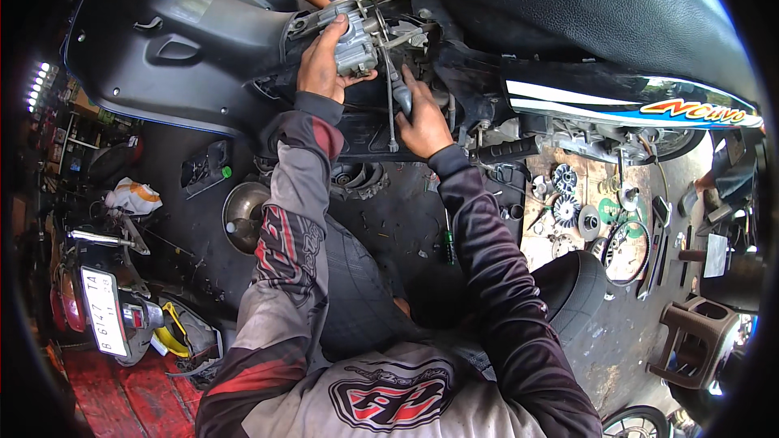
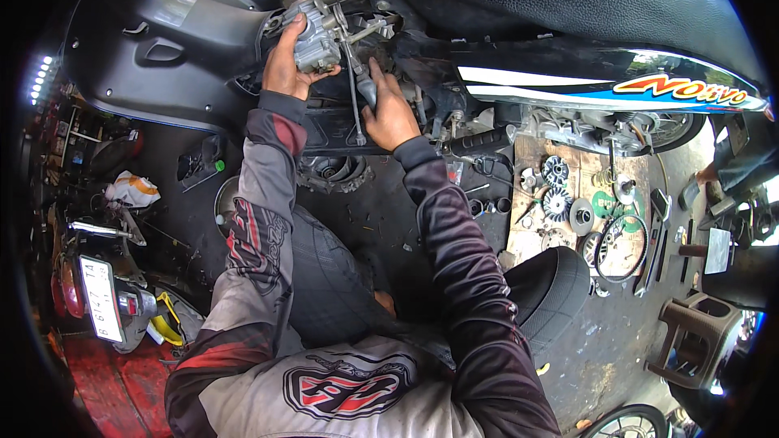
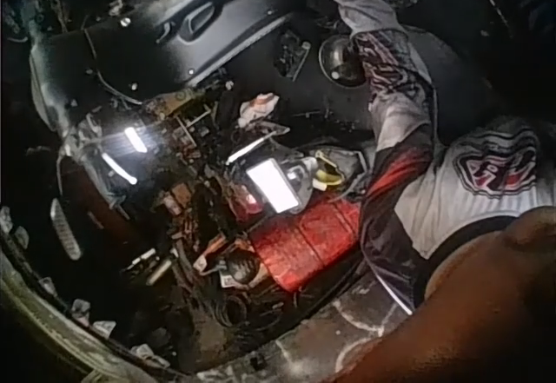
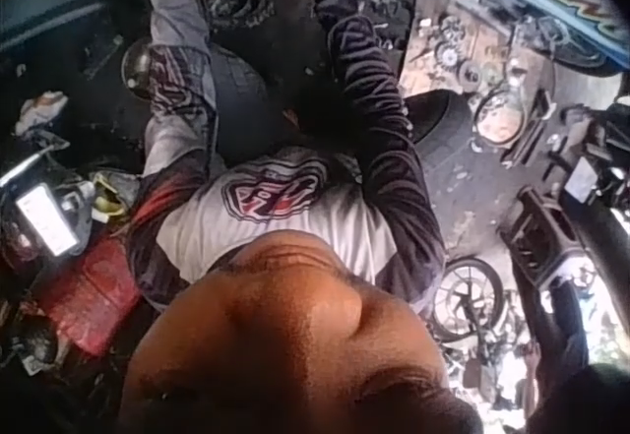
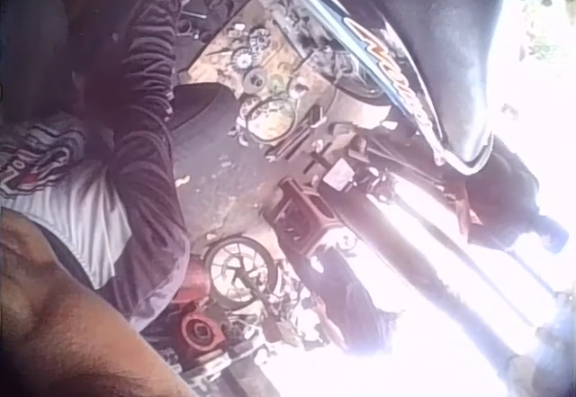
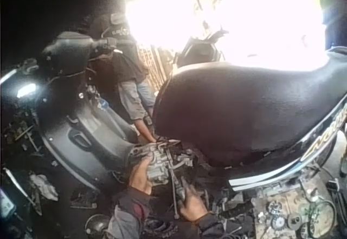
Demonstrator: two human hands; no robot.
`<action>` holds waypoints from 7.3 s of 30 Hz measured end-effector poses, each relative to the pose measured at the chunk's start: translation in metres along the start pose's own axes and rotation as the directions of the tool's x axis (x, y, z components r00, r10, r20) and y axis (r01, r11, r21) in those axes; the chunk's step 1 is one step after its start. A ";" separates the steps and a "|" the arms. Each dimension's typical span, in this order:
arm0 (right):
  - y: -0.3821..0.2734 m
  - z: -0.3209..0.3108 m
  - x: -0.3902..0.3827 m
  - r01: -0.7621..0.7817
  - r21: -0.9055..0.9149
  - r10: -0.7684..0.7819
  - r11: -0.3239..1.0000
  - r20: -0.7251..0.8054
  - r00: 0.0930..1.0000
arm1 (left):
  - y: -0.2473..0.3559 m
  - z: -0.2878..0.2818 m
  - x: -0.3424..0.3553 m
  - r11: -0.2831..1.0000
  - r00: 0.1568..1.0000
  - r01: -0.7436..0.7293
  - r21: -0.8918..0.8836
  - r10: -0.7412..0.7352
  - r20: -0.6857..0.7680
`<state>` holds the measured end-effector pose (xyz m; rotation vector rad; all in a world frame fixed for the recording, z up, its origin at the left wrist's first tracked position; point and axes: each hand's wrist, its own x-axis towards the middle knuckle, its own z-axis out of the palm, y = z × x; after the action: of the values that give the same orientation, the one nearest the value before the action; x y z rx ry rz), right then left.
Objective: The recorder is seen repairing and cleaning a motorcycle carburetor.
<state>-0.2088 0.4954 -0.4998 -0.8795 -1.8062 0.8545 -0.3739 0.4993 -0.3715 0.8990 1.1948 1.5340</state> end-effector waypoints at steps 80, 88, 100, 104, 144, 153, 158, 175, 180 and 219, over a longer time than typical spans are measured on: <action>0.019 0.016 0.013 0.181 0.009 -0.175 0.983 -0.208 0.962 | 0.014 0.013 -0.004 0.988 0.993 0.107 -0.112 -0.100 0.061; 0.000 0.020 0.002 0.044 0.073 -0.030 0.996 -0.181 0.983 | 0.010 0.009 -0.004 0.997 0.997 0.068 -0.047 -0.066 0.046; -0.014 0.020 -0.002 0.010 0.100 0.009 0.995 -0.193 0.981 | 0.008 0.005 -0.005 0.998 0.999 -0.012 0.060 0.010 0.031; -0.021 0.015 -0.004 -0.071 0.103 0.085 0.992 -0.144 0.986 | 0.006 0.004 -0.005 0.997 0.999 -0.031 0.077 0.029 0.025; -0.017 0.008 -0.003 -0.087 0.035 0.092 0.996 -0.199 0.976 | 0.012 0.005 -0.002 0.997 0.998 0.037 0.065 -0.040 0.057; 0.017 0.022 0.011 0.123 -0.013 -0.122 0.992 -0.270 0.955 | 0.013 0.006 -0.002 0.991 0.990 0.136 -0.004 -0.135 0.043; -0.004 0.022 0.002 0.033 0.020 -0.026 0.999 -0.290 0.957 | 0.010 0.005 -0.003 0.998 0.996 0.057 0.033 -0.059 0.064; -0.050 -0.022 -0.013 -0.284 0.223 0.286 0.933 0.022 0.958 | 0.002 -0.002 0.001 0.998 0.994 -0.062 0.030 0.059 0.087; -0.053 -0.029 -0.009 -0.283 0.149 0.267 0.948 0.116 0.957 | -0.003 -0.016 0.003 0.981 0.967 -0.176 0.078 0.157 0.198; -0.049 -0.023 -0.007 -0.285 -0.051 0.286 0.957 0.014 0.958 | -0.024 -0.034 -0.013 0.878 0.836 -0.461 0.129 0.381 0.394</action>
<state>-0.1957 0.4693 -0.4539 -1.1871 -1.7486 1.0068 -0.3965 0.4795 -0.4033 1.6085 0.9426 1.5008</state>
